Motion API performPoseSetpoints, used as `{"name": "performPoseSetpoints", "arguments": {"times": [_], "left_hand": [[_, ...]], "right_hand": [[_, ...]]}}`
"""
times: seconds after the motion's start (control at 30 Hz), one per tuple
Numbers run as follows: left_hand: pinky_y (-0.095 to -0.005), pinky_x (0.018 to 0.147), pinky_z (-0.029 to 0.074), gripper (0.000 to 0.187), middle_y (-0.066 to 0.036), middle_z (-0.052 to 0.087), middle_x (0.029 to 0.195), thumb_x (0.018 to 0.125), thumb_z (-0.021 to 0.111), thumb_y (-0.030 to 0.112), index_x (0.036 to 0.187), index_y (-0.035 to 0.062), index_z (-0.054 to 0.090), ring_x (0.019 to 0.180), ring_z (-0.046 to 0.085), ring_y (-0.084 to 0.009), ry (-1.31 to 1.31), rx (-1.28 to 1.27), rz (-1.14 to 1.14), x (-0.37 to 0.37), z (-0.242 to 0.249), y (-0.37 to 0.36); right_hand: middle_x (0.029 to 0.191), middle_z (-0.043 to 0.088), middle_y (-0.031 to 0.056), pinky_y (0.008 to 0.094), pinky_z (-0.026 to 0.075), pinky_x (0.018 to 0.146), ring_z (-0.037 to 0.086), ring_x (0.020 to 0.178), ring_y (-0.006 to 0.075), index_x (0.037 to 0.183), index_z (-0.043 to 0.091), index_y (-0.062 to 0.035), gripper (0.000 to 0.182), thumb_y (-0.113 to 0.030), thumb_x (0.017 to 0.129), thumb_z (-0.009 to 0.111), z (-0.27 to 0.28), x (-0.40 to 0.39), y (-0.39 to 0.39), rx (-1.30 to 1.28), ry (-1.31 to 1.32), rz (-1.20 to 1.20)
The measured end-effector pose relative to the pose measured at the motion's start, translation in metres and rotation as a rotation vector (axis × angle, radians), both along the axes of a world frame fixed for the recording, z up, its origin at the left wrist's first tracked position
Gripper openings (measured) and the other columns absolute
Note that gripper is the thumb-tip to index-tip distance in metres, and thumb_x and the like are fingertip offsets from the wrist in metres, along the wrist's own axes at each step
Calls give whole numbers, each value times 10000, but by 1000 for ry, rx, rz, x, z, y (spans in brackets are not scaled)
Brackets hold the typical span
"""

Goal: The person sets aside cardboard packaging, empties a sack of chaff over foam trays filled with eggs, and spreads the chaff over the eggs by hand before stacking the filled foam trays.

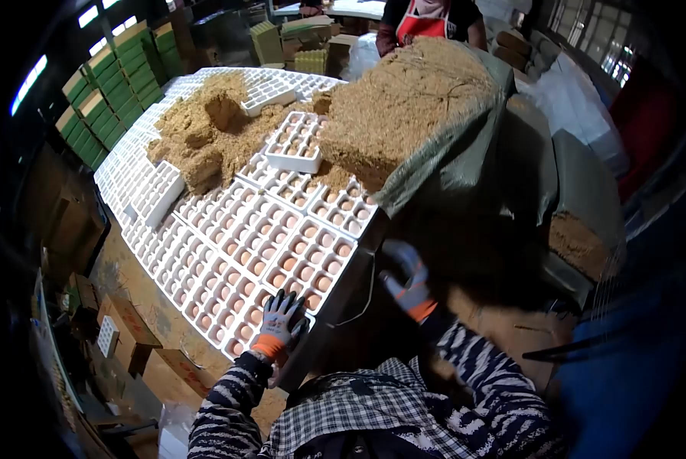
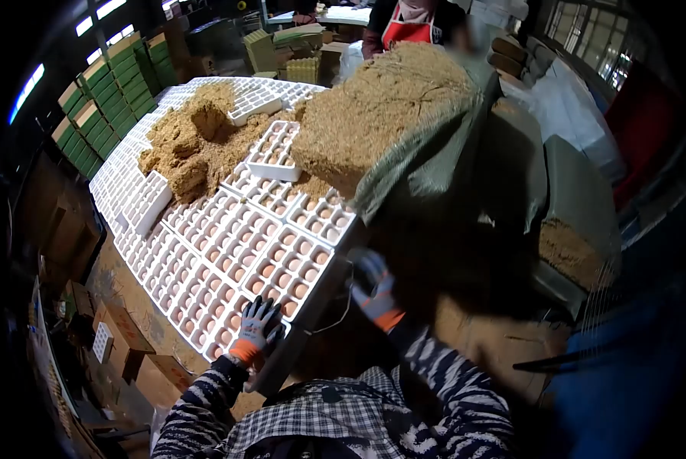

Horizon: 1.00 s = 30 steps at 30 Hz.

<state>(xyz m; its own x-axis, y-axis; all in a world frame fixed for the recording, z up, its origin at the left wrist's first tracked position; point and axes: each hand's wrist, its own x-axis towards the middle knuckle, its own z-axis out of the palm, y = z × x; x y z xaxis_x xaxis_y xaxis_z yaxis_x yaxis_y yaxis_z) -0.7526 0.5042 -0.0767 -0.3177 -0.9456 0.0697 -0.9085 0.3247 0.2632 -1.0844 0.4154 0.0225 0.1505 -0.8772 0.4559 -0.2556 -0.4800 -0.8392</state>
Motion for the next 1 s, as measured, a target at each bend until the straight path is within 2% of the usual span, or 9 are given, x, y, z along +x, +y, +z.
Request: {"name": "performPoseSetpoints", "arguments": {"times": [0.1, 0.17, 0.23, 0.43, 0.53, 0.57, 0.7, 0.8, 1.0], "left_hand": [[-527, 1068, 272, 529, -94, 543, 1307, 801, 625, 425, 1263, 172, 580, 1279, 422, -346, 41, 190, 91, -7, 20, -19], [-392, 942, 446, 404, -84, 673, 1081, 863, 591, 403, 1157, 132, 653, 1085, 598, -277, 264, 263, 284, -32, 54, -49], [-335, 902, 474, 438, -109, 671, 1109, 895, 571, 417, 1197, 105, 629, 1066, 619, -264, 494, 60, 365, -54, 66, -90], [-370, 946, 418, 676, -103, 542, 1311, 928, 422, 590, 1367, 79, 480, 1148, 520, -239, 1834, 206, 476, -98, 91, -256], [-421, 1076, 334, 833, -144, 470, 1402, 877, 418, 686, 1402, 39, 405, 1251, 474, -290, 2289, 462, 293, -92, 41, -348], [-323, 760, 481, 698, -112, 641, 1009, 899, 430, 648, 1223, 45, 565, 807, 576, -229, 2424, 501, 205, -94, 11, -381], [-420, 966, 460, 665, -134, 612, 1216, 931, 431, 590, 1260, 22, 538, 1084, 587, -292, 2529, 534, 2, -138, 72, -367], [-416, 990, 445, 673, -135, 615, 1212, 938, 409, 591, 1285, 24, 517, 1108, 580, -291, 2595, 649, -62, -139, 76, -370], [-428, 1019, 416, 628, -137, 513, 1341, 967, 382, 537, 1356, 48, 446, 1219, 492, -285, 2646, 589, -196, -139, 96, -368]], "right_hand": [[1374, 453, 119, 456, 345, 1065, 461, 1226, 344, 1287, 527, -107, 672, -212, 663, 754, 131, -49, -100, -701, 616, -109], [1414, 419, 113, 473, 272, 1103, 404, 1281, 349, 1331, 493, -129, 729, -353, 689, 756, 184, -54, -141, -668, 971, -148], [1422, 414, 118, 473, 249, 1113, 379, 1303, 350, 1341, 483, -134, 740, -415, 707, 739, 189, -58, -182, -662, 1023, -108], [1439, 399, 134, 487, 233, 1122, 350, 1336, 354, 1353, 477, -168, 729, -542, 758, 670, 168, -81, -230, -549, 1205, 116], [1429, 411, 131, 490, 263, 1110, 365, 1326, 360, 1336, 495, -226, 658, -511, 770, 669, 170, -87, -216, -564, 1164, 163], [1429, 411, 131, 490, 263, 1110, 365, 1326, 360, 1336, 495, -226, 658, -511, 770, 669, 169, -89, -213, -560, 1171, 167], [1436, 402, 136, 487, 245, 1120, 353, 1333, 363, 1358, 475, -192, 719, -535, 757, 672, 170, -91, -204, -505, 1202, 174], [1466, 309, 243, 548, 156, 1128, 262, 1357, 452, 1484, 248, -113, 1054, -662, 687, 664, 171, -66, -194, -316, 1205, 78], [1508, 214, 264, 567, 118, 1130, 188, 1383, 478, 1496, 225, -122, 975, -631, 760, 611, 191, 41, -221, -354, 1315, -11]]}}
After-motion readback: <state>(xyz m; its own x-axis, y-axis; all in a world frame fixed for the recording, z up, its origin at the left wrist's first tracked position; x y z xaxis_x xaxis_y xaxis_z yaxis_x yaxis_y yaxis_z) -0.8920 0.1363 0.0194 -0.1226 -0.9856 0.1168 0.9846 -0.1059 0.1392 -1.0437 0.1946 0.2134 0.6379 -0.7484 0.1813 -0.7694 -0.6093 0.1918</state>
